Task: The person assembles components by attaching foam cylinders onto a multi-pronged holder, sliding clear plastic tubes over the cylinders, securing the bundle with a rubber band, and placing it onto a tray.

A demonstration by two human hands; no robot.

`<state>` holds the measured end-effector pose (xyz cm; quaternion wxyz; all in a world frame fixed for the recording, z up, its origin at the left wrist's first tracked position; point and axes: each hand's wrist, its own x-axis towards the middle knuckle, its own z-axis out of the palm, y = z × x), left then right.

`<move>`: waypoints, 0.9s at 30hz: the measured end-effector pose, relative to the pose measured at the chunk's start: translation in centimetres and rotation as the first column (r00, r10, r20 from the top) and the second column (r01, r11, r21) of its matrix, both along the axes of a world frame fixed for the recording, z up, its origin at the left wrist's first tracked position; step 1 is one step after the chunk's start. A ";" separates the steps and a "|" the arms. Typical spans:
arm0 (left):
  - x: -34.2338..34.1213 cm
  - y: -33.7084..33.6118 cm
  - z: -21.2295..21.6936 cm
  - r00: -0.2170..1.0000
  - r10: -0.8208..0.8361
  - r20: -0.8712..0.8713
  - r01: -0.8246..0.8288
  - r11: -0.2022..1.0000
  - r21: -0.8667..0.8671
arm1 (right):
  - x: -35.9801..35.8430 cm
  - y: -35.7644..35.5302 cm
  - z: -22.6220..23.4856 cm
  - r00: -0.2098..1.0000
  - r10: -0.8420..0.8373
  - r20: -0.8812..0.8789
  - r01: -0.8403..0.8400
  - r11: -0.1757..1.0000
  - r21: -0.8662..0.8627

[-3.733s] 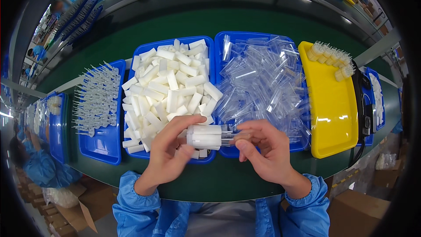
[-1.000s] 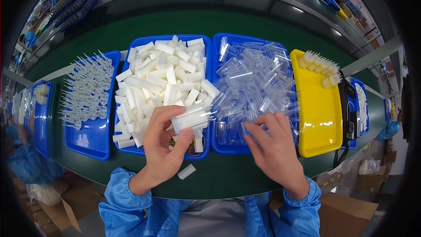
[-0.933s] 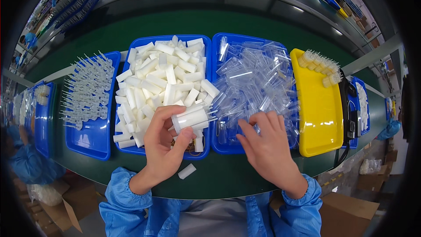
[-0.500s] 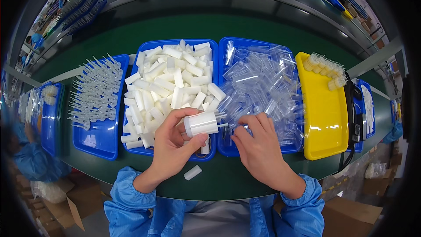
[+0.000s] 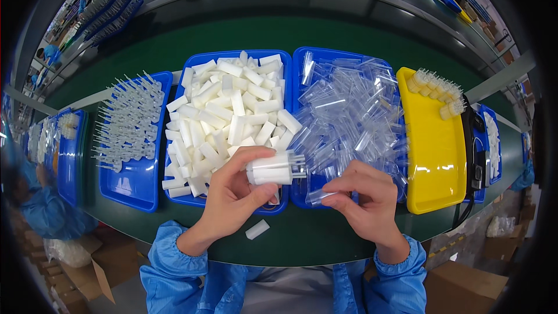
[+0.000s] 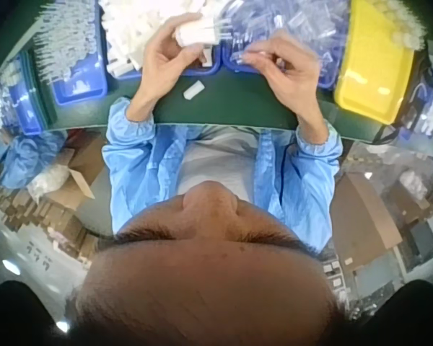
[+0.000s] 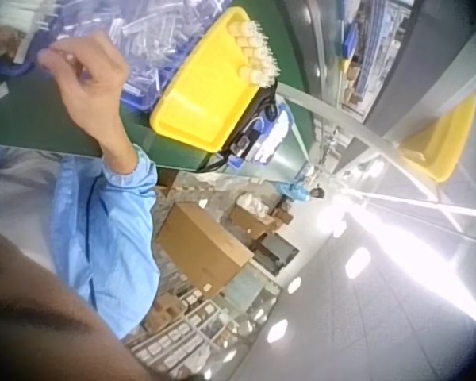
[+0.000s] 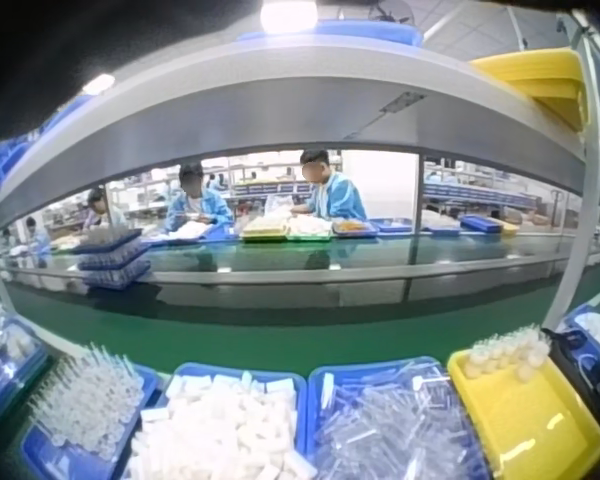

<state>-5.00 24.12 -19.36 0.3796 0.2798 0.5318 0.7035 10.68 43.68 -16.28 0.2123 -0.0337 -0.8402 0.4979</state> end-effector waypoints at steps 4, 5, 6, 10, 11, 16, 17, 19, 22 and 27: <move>-0.1 -0.2 0.3 0.992 -0.064 0.109 0.067 0.998 -0.016 | -0.2 0.1 -0.2 0.996 0.015 0.083 0.023 0.900 -0.436; -0.1 -0.2 0.3 0.992 -0.066 0.109 0.068 0.997 -0.018 | -0.1 0.1 -0.1 0.996 0.002 0.092 0.046 0.854 -0.518; -0.1 -0.2 0.3 0.993 -0.064 0.098 0.068 0.997 -0.036 | -0.1 0.2 -0.3 0.996 0.000 0.092 0.048 0.853 -0.519; 0.5 0.0 0.0 0.996 0.008 -0.094 -0.014 0.997 -0.070 | 0.0 0.1 -0.8 0.995 -0.076 0.066 0.100 0.840 -0.533; 0.6 -0.1 -0.3 0.996 0.003 -0.094 -0.010 0.997 -0.072 | 0.0 0.0 -0.7 0.991 -0.099 0.095 0.134 0.846 -0.517; 0.6 0.5 -0.5 0.911 0.040 -0.410 -0.049 0.999 -0.010 | -0.2 -0.6 -0.9 0.987 -0.076 0.143 0.143 0.823 -0.550; 0.7 0.5 -0.5 0.911 0.038 -0.410 -0.047 0.999 -0.012 | -0.2 -0.7 -1.0 0.986 -0.075 0.150 0.147 0.815 -0.560; 0.7 0.5 -0.5 0.895 0.040 -0.445 -0.059 0.998 -0.029 | -0.2 -0.9 -1.6 0.989 -0.083 0.126 0.137 0.847 -0.513; 0.6 0.5 -0.8 0.842 0.028 -0.539 -0.041 0.999 -0.013 | -0.1 -0.8 -1.8 0.992 -0.101 0.074 0.121 0.917 -0.379; 0.7 0.5 -0.4 0.785 0.014 -0.620 -0.052 0.998 -0.042 | 0.0 -0.8 -1.2 0.995 -0.092 0.036 0.097 0.979 -0.177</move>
